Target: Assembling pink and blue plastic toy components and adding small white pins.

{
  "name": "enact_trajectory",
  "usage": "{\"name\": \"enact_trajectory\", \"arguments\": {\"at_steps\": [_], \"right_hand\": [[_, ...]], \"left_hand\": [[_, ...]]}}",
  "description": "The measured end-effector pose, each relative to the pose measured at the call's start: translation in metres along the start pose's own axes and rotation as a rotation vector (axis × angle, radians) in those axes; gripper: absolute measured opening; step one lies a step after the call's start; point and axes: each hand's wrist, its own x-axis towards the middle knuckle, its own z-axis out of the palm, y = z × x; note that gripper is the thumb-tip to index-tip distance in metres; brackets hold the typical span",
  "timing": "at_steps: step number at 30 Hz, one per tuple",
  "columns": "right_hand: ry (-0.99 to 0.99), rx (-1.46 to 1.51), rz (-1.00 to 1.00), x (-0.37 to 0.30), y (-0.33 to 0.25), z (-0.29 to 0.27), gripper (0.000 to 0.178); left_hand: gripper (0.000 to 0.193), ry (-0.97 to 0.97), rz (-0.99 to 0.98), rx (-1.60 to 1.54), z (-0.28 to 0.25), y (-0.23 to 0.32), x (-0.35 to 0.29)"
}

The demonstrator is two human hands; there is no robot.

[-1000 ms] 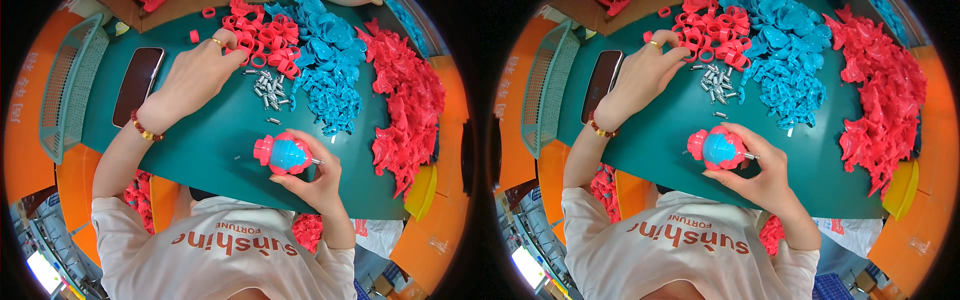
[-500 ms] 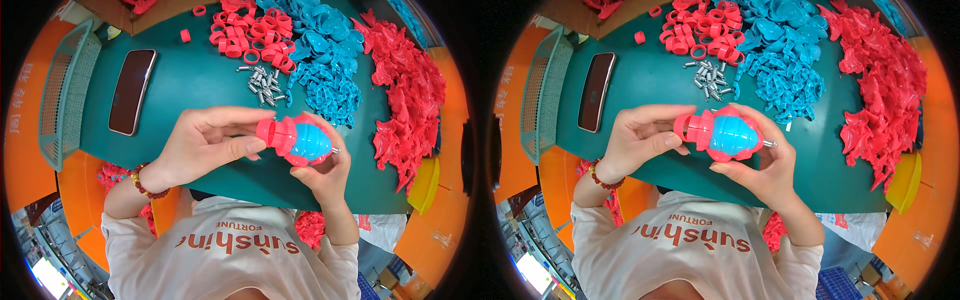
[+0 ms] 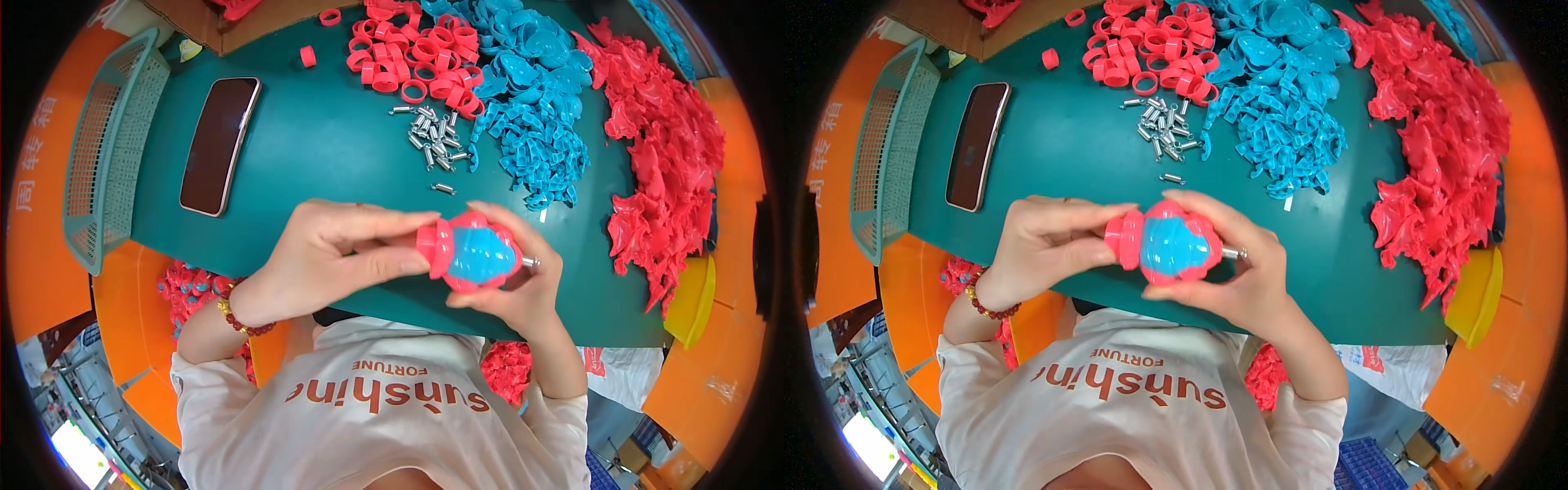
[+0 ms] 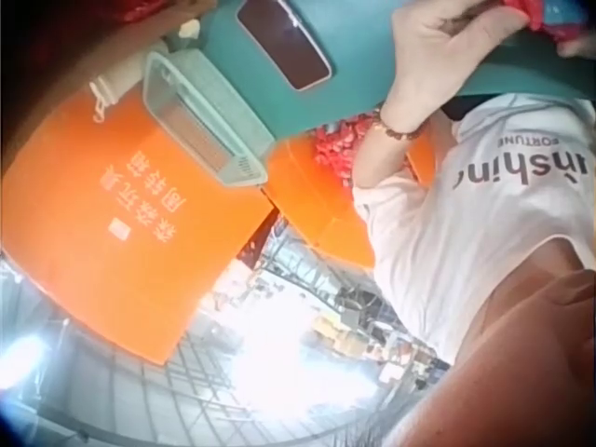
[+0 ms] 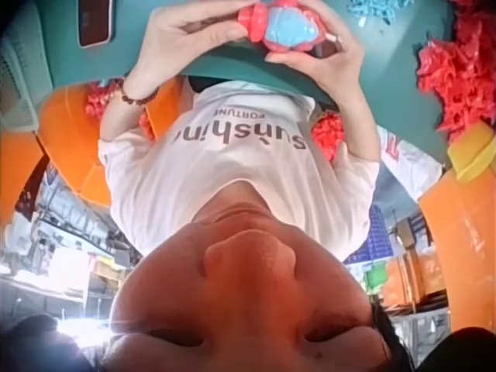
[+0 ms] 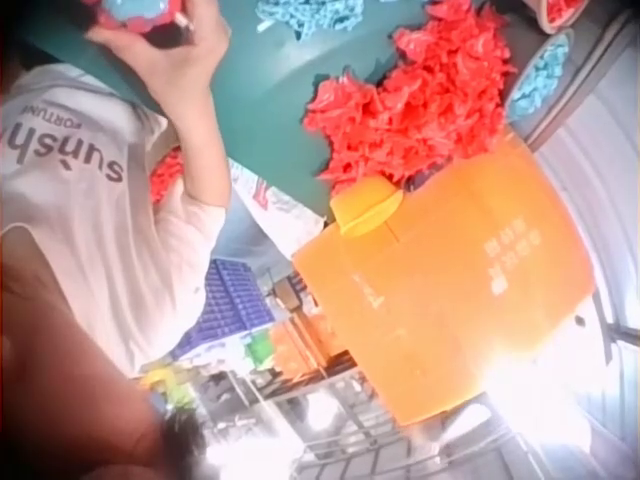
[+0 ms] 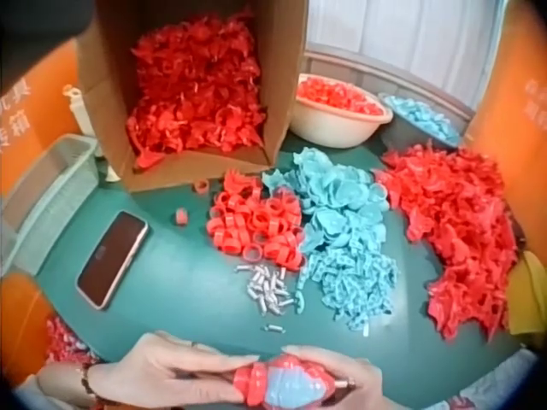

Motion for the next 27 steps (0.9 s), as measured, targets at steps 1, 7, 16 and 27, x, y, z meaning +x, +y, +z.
{"name": "enact_trajectory", "arguments": {"at_steps": [1,7,16,27], "right_hand": [[0.017,-0.089,-0.065,0.004,0.001,0.0,0.074],[-0.034,-0.255,-0.222,-0.001,0.003,0.007,0.069],[-0.143,-0.231,-0.163,-0.01,-0.002,0.026,0.058],[-0.301,-0.317,-0.105,0.0,-0.011,0.015,0.038]], "left_hand": [[0.037,0.0,0.004,-0.001,0.003,-0.001,0.0],[0.062,-0.155,0.16,-0.115,0.01,-0.018,-0.003],[0.044,-0.005,0.295,0.007,0.009,-0.017,-0.025],[0.033,-0.092,-0.811,0.849,-0.144,-0.003,-0.163]]}}
